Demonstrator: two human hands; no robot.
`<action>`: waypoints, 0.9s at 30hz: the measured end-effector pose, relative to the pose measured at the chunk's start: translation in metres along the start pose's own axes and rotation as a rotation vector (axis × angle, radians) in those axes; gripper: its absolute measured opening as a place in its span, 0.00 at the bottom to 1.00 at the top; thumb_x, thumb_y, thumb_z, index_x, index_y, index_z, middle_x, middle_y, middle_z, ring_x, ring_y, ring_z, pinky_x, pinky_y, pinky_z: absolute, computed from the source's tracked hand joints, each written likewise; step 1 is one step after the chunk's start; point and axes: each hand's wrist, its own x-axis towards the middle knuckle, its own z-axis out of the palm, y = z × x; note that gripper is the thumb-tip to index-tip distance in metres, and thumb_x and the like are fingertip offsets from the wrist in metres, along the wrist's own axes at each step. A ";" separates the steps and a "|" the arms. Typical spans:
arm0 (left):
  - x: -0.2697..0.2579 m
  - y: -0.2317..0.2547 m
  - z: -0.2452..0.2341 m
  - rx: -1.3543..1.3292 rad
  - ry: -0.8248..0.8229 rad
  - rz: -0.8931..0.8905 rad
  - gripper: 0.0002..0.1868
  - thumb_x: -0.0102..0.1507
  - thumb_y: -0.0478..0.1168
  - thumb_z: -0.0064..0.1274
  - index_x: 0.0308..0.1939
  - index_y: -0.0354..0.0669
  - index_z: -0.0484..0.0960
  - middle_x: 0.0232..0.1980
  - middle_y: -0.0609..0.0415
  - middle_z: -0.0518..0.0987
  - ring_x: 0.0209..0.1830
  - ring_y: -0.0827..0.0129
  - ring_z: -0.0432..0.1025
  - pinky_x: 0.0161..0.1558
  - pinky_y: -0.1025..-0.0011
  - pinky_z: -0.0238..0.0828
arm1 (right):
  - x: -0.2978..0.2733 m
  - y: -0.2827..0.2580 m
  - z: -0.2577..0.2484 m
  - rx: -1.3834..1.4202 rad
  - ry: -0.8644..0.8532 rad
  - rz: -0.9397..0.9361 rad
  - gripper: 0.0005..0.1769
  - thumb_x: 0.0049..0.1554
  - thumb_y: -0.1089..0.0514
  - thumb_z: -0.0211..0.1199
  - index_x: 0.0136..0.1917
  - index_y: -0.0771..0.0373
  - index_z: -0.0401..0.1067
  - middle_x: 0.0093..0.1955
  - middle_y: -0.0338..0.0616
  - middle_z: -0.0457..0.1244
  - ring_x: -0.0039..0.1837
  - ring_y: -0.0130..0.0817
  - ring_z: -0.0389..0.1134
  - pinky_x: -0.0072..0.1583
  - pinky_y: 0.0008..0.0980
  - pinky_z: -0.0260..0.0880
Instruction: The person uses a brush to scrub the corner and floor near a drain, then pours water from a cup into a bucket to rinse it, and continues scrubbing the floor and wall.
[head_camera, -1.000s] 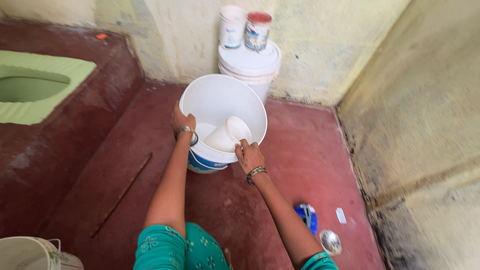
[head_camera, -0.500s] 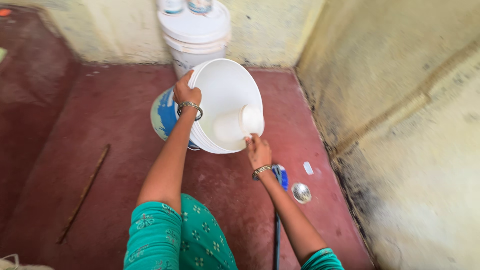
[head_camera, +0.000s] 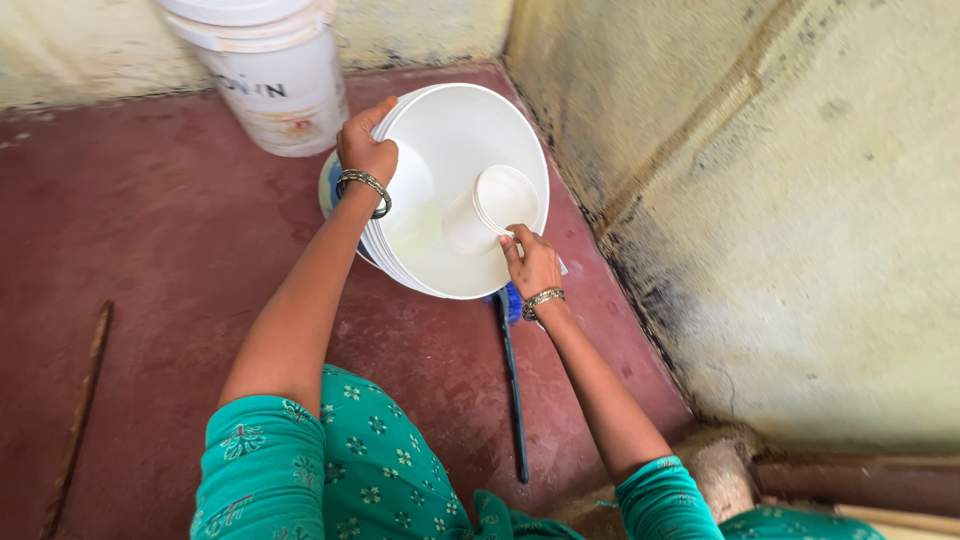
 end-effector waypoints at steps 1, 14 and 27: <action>-0.003 0.005 0.007 -0.015 -0.051 -0.067 0.35 0.47 0.22 0.42 0.55 0.49 0.87 0.51 0.46 0.86 0.47 0.58 0.81 0.51 0.67 0.74 | 0.001 0.003 -0.003 -0.020 -0.005 0.008 0.17 0.62 0.44 0.58 0.57 0.56 0.73 0.48 0.51 0.69 0.43 0.51 0.71 0.48 0.50 0.69; -0.002 0.033 0.102 -0.086 -0.500 -0.065 0.19 0.57 0.36 0.64 0.52 0.53 0.88 0.48 0.55 0.87 0.40 0.73 0.81 0.43 0.75 0.77 | 0.062 0.070 0.036 -0.304 -0.157 -0.009 0.12 0.59 0.48 0.63 0.55 0.49 0.76 0.44 0.53 0.68 0.47 0.53 0.72 0.50 0.50 0.72; -0.003 0.055 0.081 -0.093 -0.611 -0.003 0.18 0.61 0.49 0.65 0.54 0.53 0.87 0.54 0.54 0.86 0.51 0.74 0.80 0.54 0.73 0.74 | 0.133 0.130 0.240 0.649 -0.476 0.910 0.25 0.62 0.39 0.53 0.64 0.57 0.62 0.45 0.59 0.69 0.36 0.51 0.73 0.37 0.50 0.78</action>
